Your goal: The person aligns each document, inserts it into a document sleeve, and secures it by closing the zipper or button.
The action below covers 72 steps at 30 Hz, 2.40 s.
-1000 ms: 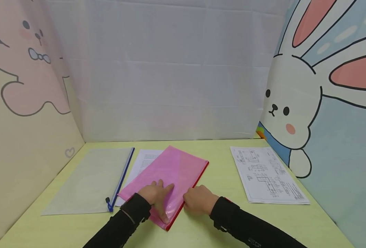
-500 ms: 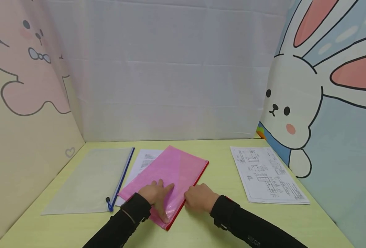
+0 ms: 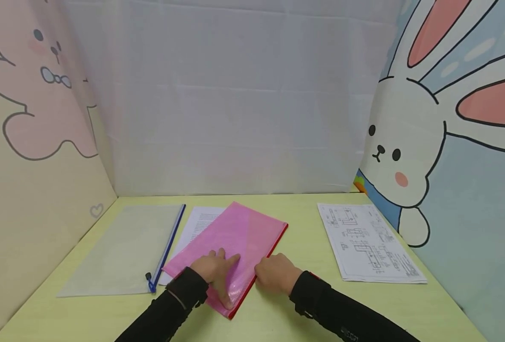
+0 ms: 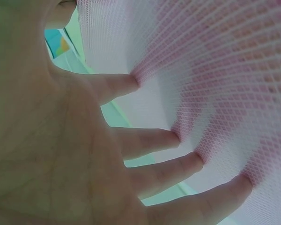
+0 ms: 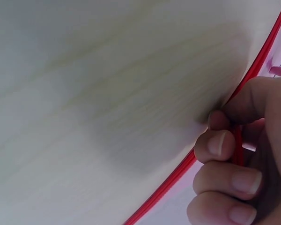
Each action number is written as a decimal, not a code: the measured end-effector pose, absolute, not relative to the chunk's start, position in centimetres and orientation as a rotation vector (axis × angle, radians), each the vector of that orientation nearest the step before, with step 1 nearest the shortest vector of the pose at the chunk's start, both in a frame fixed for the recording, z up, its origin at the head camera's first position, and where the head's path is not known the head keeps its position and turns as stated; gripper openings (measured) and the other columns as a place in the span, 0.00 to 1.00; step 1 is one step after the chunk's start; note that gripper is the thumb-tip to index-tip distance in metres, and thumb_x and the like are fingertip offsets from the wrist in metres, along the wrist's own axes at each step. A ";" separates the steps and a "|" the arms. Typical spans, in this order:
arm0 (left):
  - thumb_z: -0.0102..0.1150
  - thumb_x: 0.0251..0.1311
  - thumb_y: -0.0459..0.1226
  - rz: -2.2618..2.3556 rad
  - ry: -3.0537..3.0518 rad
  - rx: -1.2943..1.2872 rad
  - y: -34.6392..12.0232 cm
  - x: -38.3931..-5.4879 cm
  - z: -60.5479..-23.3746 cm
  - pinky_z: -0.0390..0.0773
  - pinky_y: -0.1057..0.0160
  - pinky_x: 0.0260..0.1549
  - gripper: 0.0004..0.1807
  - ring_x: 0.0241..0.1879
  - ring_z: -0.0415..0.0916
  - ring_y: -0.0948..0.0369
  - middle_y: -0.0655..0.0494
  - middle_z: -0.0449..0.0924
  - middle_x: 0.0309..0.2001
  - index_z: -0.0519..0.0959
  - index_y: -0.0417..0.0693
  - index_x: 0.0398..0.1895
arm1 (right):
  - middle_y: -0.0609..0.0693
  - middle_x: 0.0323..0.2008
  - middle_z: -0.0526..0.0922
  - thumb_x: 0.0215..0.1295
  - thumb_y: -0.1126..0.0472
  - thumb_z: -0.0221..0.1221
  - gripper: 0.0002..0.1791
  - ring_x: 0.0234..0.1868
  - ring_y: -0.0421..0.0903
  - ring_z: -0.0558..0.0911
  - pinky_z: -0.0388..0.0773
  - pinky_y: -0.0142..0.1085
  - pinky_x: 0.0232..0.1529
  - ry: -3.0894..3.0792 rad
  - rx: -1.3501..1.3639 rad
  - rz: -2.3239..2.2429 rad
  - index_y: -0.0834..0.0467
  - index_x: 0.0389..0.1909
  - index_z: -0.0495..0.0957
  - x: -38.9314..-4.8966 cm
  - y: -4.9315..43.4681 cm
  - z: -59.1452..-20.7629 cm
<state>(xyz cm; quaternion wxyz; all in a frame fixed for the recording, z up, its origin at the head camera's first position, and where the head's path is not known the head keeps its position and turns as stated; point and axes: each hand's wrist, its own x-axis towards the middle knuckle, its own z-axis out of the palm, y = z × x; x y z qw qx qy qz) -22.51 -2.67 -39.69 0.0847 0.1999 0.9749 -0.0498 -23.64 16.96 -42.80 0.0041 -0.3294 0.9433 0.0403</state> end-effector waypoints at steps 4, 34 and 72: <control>0.86 0.20 0.64 -0.139 2.908 0.590 -2.7 -22.5 -39.6 0.80 0.52 0.44 0.67 0.45 0.72 0.50 0.42 0.74 0.49 0.70 0.55 0.72 | 0.43 0.18 0.65 0.67 0.56 0.62 0.13 0.18 0.41 0.64 0.65 0.36 0.21 2.956 -1.035 0.126 0.54 0.24 0.73 -23.7 17.0 -42.9; 0.87 0.19 0.63 -0.078 2.902 0.587 -2.7 -22.5 -39.7 0.79 0.50 0.46 0.65 0.46 0.73 0.48 0.41 0.74 0.50 0.70 0.54 0.70 | 0.45 0.17 0.65 0.68 0.56 0.62 0.12 0.18 0.43 0.64 0.63 0.36 0.22 2.990 -0.907 0.181 0.55 0.25 0.75 -24.3 17.2 -43.1; 0.87 0.20 0.63 -0.076 2.895 0.582 -2.8 -22.3 -39.7 0.80 0.49 0.47 0.66 0.50 0.73 0.47 0.39 0.73 0.56 0.69 0.54 0.72 | 0.47 0.17 0.67 0.69 0.56 0.62 0.14 0.20 0.45 0.67 0.68 0.38 0.25 3.016 -0.755 0.182 0.57 0.25 0.76 -24.9 16.9 -43.1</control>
